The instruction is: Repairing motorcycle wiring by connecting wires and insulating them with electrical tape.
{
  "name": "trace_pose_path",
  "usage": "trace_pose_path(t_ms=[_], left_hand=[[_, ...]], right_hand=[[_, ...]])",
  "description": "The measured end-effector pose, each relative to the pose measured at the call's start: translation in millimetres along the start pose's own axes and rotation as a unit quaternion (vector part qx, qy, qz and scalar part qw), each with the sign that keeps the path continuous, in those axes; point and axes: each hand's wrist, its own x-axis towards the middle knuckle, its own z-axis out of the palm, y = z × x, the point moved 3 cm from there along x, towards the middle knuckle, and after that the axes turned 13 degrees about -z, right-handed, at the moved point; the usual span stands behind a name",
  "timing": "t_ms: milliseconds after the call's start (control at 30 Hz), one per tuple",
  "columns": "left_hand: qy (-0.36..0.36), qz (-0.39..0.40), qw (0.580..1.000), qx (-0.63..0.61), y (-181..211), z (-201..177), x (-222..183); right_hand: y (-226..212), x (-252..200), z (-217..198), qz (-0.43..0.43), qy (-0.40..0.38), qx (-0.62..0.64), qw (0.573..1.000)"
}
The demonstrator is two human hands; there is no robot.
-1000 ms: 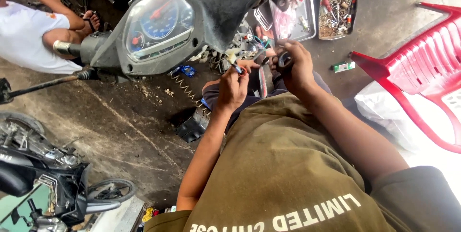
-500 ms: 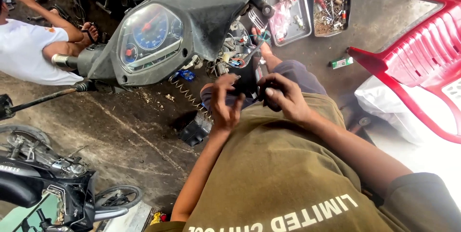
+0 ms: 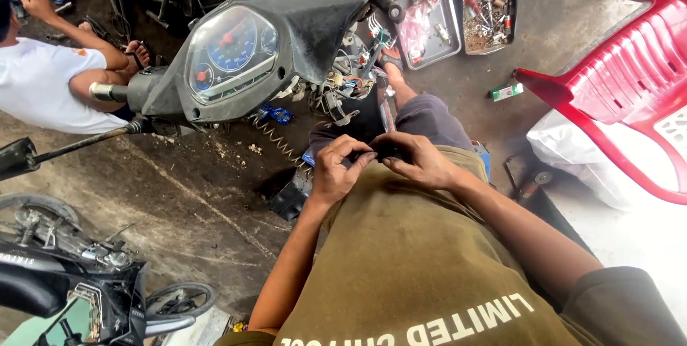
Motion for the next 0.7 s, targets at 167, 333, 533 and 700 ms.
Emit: trace_pose_path(t_ms=[167, 333, 533, 700], left_hand=[[-0.027, 0.049, 0.998, -0.021, 12.0, -13.6, -5.9], [-0.037, 0.073, 0.996, -0.045, 9.1, -36.3, -17.3], [-0.072, 0.072, 0.989, -0.104, -2.8, -64.5, -33.7], [-0.104, -0.022, 0.974, -0.201, -47.6, -74.1, -44.3]], right_hand=[[-8.7, -3.8, 14.8, -0.022, 0.002, -0.014, 1.000], [-21.6, -5.5, 44.3, -0.052, 0.025, -0.032, 0.998], [-23.5, -8.6, 83.4, -0.055, 0.060, -0.086, 0.993], [-27.8, -11.2, 111.1, 0.001, 0.111, -0.086, 0.990]])
